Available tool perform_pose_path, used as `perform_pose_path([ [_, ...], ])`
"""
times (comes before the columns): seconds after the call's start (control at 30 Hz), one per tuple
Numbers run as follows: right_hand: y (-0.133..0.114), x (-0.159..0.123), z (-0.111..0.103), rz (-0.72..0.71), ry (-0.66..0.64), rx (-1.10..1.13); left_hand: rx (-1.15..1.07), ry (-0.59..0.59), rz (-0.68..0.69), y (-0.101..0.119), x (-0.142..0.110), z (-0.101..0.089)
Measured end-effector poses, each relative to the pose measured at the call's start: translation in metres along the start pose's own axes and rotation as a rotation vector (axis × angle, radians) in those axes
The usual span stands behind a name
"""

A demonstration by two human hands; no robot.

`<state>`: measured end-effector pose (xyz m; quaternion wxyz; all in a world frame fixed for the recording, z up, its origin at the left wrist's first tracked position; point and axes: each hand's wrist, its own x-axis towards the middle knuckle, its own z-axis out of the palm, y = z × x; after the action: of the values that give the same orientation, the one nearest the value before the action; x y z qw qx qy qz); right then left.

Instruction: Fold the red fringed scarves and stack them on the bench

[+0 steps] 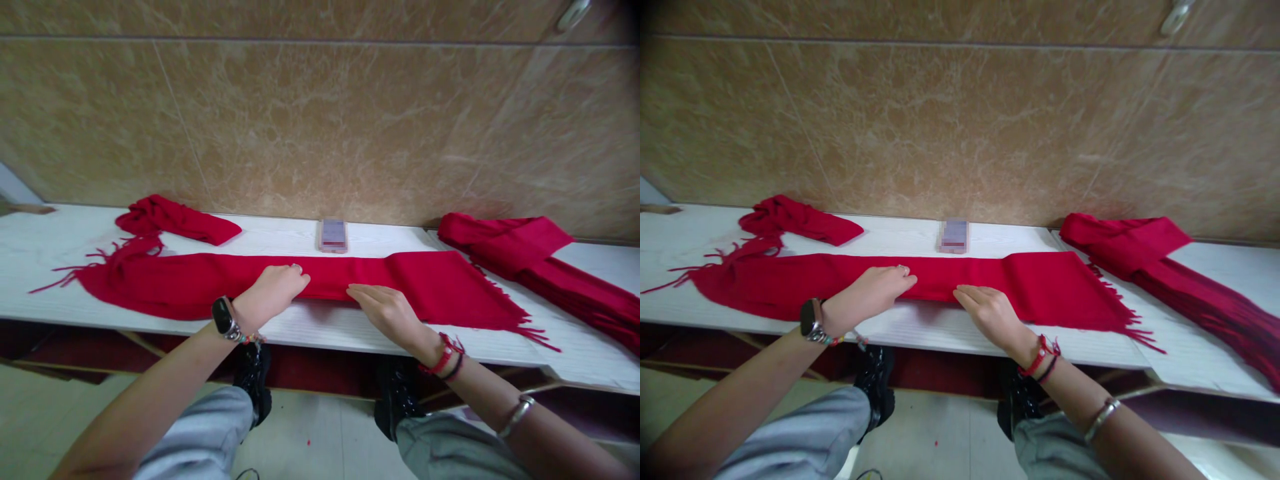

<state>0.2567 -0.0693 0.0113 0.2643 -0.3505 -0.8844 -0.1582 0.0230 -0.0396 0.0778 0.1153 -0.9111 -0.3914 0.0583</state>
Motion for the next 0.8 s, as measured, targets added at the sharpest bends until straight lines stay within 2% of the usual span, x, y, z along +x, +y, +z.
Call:
perform_pose_path([
  [0.1, 0.0, 0.001, 0.0, 0.016, -0.027, 0.013, -0.002, 0.043, -0.046, 0.004, -0.003, -0.001],
  [0.2, -0.004, -0.004, 0.002, -0.057, -0.118, 0.055, -0.027, -0.011, 0.034, 0.011, -0.014, 0.008],
  [0.27, -0.007, -0.011, 0.002, -0.049, -0.132, 0.089, -0.019, -0.04, 0.05, 0.015, -0.023, 0.016],
  [0.37, -0.008, -0.019, 0.0, -0.013, -0.171, 0.155, -0.005, -0.016, 0.053, 0.013, -0.03, 0.024],
  [0.47, -0.007, -0.022, -0.002, -0.03, -0.208, 0.2, -0.032, 0.016, 0.125, 0.009, -0.029, 0.028],
  [0.63, -0.008, -0.016, 0.0, -0.027, -0.094, 0.121, -0.052, 0.072, 0.209, 0.014, -0.019, 0.027],
  [0.8, -0.013, -0.005, -0.004, 0.042, -0.023, -0.021, 0.012, 0.136, 0.15, 0.019, -0.017, 0.015],
])
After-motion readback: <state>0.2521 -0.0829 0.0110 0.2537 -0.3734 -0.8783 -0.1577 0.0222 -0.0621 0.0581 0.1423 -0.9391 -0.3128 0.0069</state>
